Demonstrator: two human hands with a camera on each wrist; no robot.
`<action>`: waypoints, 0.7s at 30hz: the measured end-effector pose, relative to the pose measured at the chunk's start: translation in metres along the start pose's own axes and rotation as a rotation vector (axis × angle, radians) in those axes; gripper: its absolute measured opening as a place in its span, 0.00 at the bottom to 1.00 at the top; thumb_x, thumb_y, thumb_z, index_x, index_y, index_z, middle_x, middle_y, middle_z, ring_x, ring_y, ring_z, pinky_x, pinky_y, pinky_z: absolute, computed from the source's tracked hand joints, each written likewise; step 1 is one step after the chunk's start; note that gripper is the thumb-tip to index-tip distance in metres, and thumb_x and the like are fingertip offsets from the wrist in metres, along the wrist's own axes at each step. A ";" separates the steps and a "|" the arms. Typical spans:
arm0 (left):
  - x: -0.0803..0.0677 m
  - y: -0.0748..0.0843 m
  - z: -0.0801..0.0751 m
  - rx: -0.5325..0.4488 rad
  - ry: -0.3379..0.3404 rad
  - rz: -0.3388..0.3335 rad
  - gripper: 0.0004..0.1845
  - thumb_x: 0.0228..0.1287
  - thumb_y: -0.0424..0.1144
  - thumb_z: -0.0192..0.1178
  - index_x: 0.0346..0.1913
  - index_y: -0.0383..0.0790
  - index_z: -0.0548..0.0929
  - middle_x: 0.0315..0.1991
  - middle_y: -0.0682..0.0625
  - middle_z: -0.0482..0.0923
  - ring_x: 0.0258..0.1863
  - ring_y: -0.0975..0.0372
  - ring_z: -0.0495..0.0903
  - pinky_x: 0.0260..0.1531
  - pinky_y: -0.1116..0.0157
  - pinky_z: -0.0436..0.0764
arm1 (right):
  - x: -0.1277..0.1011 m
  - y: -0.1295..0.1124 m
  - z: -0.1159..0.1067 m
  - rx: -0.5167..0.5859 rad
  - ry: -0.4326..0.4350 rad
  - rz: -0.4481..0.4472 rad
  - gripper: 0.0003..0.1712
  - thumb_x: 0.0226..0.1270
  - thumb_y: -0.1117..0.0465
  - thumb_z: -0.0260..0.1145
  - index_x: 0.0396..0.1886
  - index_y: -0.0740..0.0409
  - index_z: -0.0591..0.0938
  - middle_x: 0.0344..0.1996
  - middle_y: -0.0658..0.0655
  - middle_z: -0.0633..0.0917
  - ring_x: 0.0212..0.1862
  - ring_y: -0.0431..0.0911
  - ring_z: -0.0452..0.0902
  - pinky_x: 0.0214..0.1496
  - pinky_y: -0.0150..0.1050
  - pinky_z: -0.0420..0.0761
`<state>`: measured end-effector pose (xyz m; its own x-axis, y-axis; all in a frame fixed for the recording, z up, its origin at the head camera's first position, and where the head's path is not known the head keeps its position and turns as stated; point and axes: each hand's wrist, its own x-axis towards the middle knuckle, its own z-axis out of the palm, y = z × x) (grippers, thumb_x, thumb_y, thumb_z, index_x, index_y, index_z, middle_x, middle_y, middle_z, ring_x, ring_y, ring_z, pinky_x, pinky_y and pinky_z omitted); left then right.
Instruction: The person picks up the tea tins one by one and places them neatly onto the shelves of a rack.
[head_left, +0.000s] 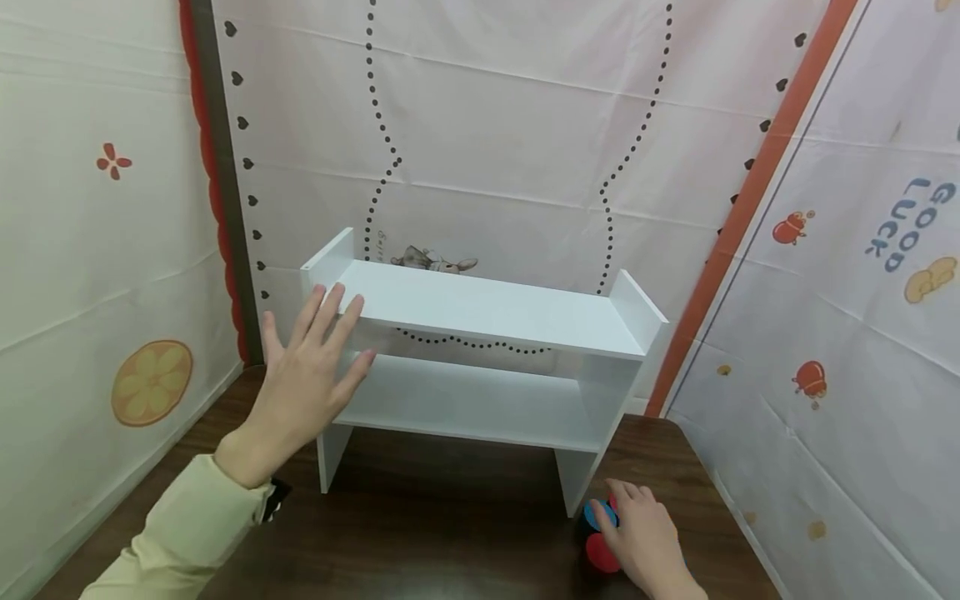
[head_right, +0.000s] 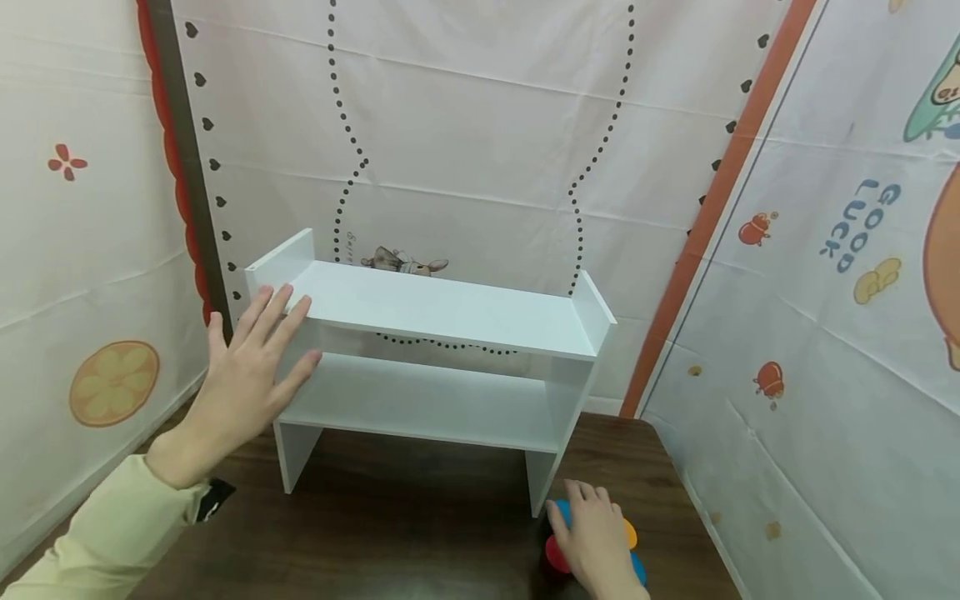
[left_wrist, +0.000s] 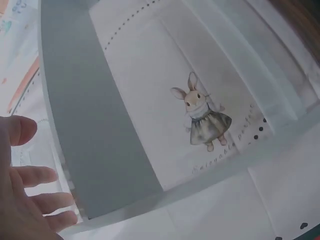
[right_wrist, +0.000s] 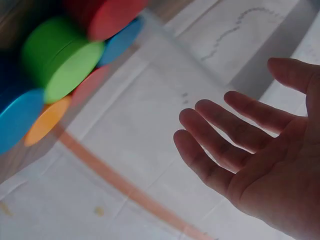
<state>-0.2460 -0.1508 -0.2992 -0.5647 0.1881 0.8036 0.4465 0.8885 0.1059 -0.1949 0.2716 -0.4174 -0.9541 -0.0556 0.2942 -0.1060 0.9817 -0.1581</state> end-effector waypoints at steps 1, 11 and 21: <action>0.002 -0.002 0.000 0.001 -0.010 -0.008 0.36 0.64 0.47 0.60 0.73 0.43 0.63 0.74 0.40 0.58 0.76 0.48 0.51 0.62 0.25 0.41 | 0.001 0.005 0.000 -0.005 -0.008 0.019 0.23 0.63 0.51 0.65 0.50 0.65 0.82 0.46 0.64 0.86 0.46 0.59 0.80 0.45 0.56 0.81; 0.008 -0.009 0.007 0.020 -0.028 -0.014 0.33 0.63 0.44 0.61 0.69 0.38 0.67 0.69 0.38 0.65 0.71 0.46 0.58 0.61 0.27 0.50 | 0.001 0.025 0.010 0.026 -0.285 0.176 0.25 0.55 0.46 0.71 0.43 0.61 0.83 0.33 0.55 0.83 0.35 0.47 0.80 0.28 0.47 0.79; 0.008 -0.012 0.010 0.020 -0.030 0.005 0.33 0.59 0.39 0.63 0.68 0.38 0.68 0.68 0.38 0.66 0.70 0.46 0.59 0.61 0.28 0.52 | -0.003 0.025 0.029 0.053 -0.389 0.146 0.22 0.48 0.45 0.76 0.26 0.57 0.79 0.22 0.53 0.71 0.26 0.44 0.64 0.26 0.36 0.65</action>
<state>-0.2626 -0.1560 -0.2997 -0.5837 0.2046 0.7858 0.4353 0.8958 0.0900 -0.2029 0.2910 -0.4497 -0.9937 0.0089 -0.1113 0.0337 0.9743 -0.2229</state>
